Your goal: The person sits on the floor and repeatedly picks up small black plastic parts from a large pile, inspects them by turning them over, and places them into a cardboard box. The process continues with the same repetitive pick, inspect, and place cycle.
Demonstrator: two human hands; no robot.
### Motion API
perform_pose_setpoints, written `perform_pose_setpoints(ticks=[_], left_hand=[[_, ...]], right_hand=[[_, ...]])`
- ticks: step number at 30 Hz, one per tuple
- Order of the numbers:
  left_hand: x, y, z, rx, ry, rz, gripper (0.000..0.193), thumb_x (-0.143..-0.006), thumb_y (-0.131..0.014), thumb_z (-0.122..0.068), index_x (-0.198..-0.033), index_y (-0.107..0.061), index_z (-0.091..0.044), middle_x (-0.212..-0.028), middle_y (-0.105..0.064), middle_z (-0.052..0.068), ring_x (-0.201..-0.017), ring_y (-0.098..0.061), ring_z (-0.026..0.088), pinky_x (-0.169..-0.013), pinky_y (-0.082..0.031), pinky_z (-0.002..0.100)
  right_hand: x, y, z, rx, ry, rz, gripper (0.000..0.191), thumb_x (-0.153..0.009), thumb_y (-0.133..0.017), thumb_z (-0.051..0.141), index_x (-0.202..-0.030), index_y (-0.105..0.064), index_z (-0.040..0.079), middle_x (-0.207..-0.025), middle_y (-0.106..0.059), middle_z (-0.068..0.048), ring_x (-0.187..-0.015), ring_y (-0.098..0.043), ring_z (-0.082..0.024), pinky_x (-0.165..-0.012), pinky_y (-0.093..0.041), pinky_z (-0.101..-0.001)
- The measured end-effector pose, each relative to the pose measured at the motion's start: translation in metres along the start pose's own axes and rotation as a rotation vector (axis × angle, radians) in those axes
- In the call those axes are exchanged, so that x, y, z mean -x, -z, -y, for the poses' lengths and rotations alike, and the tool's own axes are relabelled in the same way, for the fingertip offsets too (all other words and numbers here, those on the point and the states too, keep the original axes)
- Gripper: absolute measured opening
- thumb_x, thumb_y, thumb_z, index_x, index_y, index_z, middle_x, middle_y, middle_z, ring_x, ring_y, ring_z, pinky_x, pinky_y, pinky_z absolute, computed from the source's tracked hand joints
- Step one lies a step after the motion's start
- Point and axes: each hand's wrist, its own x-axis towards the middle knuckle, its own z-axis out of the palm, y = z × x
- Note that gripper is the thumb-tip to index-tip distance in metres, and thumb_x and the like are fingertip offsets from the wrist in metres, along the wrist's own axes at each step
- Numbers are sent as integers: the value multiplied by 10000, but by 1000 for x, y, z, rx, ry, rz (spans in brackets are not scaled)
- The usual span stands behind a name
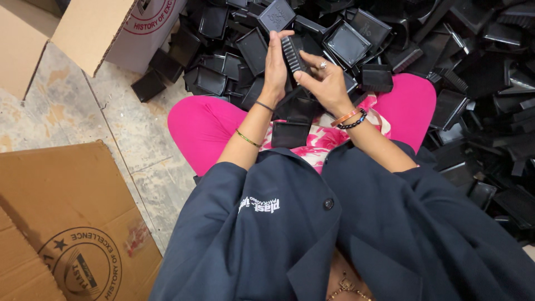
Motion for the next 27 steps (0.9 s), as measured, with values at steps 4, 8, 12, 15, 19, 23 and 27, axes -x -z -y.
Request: perform_pose_setpoints(ticks=[4,8,12,15,19,23,27], left_hand=[[5,-6,-6,66,70,-28,658,-1061,-333,-618,-1264,-624,-64,-899,-559,-19,-792,-540,88,-724,-484,250],[5,-7,-7,374,314,-90,625,-1001,-332,-620,-1234,-578,-95,-875,-609,16,-762,-582,126,-684,-502,280],[-2,2,-1,182,162,-28,555,-1071,-358,-561,-1216,-586,-77,-904,-550,9,-787,-542,116,-710,-483,283],[-7,8,5,-47,-7,17,589,-1113,-309,-549,-1212,-615,-56,-965,-539,-4,-848,-510,90,-782,-470,257],[-7,8,13,-214,-96,9,600,-1133,-265,-544,-1197,-622,-65,-950,-549,-3,-841,-515,82,-782,-472,247],[-4,4,14,-137,-55,88,620,-1093,-276,-595,-1212,-597,-77,-930,-595,13,-809,-603,99,-753,-530,256],[-6,1,12,317,265,-65,623,-1022,-329,-636,-1223,-573,-98,-901,-607,45,-737,-607,135,-659,-533,290]], right_hand=[[5,-4,-8,93,64,-36,527,-966,-779,62,-1422,-560,-83,-1296,-677,-96,-1120,-652,-105,-965,-556,-262],[8,-10,-13,322,91,-84,494,-1005,-766,68,-1449,-598,-71,-1290,-693,-102,-1090,-628,-87,-928,-549,-253],[3,-5,-11,144,19,-31,533,-989,-767,45,-1472,-568,-64,-1297,-660,-88,-1064,-621,-84,-919,-545,-255],[-1,3,-12,-22,-23,32,556,-963,-763,22,-1465,-538,-61,-1325,-662,-82,-1089,-646,-91,-957,-565,-265],[0,7,-19,-10,-19,2,556,-953,-762,17,-1456,-539,-59,-1334,-654,-71,-1093,-644,-87,-941,-569,-263],[5,3,-22,-16,-42,-12,563,-959,-767,21,-1472,-547,-45,-1344,-649,-76,-1077,-625,-93,-928,-560,-264],[8,-9,-11,348,187,19,619,-997,-770,130,-1522,-497,-54,-1440,-591,-189,-1238,-607,-228,-1029,-530,-325]])
